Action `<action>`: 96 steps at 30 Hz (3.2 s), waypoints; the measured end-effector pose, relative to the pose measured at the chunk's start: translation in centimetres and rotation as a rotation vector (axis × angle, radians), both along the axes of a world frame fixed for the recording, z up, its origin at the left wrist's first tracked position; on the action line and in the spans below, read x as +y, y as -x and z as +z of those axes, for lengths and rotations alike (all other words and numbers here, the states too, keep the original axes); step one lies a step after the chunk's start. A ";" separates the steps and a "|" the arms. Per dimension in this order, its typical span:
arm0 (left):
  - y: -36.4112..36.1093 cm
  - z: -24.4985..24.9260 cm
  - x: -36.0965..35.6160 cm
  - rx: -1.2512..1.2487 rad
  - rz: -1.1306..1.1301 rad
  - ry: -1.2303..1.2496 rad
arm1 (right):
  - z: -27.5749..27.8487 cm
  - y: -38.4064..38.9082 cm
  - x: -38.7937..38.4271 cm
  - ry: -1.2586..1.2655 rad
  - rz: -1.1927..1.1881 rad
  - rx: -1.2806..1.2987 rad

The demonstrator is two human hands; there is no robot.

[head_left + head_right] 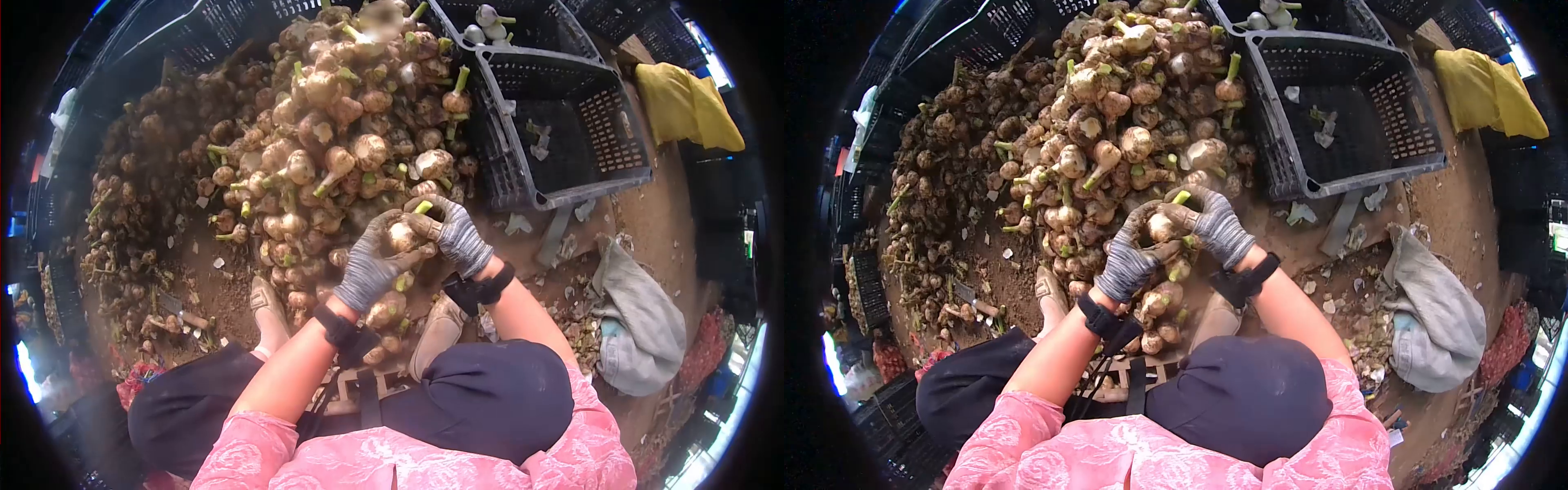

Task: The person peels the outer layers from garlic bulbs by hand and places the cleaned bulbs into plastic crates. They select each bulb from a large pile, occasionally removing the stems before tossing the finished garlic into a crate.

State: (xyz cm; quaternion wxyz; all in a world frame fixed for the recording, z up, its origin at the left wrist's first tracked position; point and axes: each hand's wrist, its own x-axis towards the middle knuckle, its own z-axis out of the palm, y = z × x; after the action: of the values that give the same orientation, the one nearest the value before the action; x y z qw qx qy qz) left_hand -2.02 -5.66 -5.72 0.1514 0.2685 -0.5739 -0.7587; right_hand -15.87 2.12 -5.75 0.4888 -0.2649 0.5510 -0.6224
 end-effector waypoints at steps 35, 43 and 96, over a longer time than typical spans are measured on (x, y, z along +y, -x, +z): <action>-0.7 0.7 -0.8 -0.050 -0.068 -0.535 | 1.1 0.7 4.0 -0.170 0.050 -0.449; -1.4 -0.5 -0.6 0.075 -0.163 -0.425 | -2.2 3.7 6.6 -0.353 -0.152 0.186; -1.2 2.0 0.1 -0.001 -0.285 -0.034 | 0.9 0.0 5.8 -0.065 -0.113 0.317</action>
State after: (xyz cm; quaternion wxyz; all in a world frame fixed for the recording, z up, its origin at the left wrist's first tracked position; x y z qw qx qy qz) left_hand -0.78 -5.55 -3.76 0.0374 0.1872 -0.5933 -0.7820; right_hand -15.83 7.95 -4.86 0.3685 -0.3123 0.6550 -0.5811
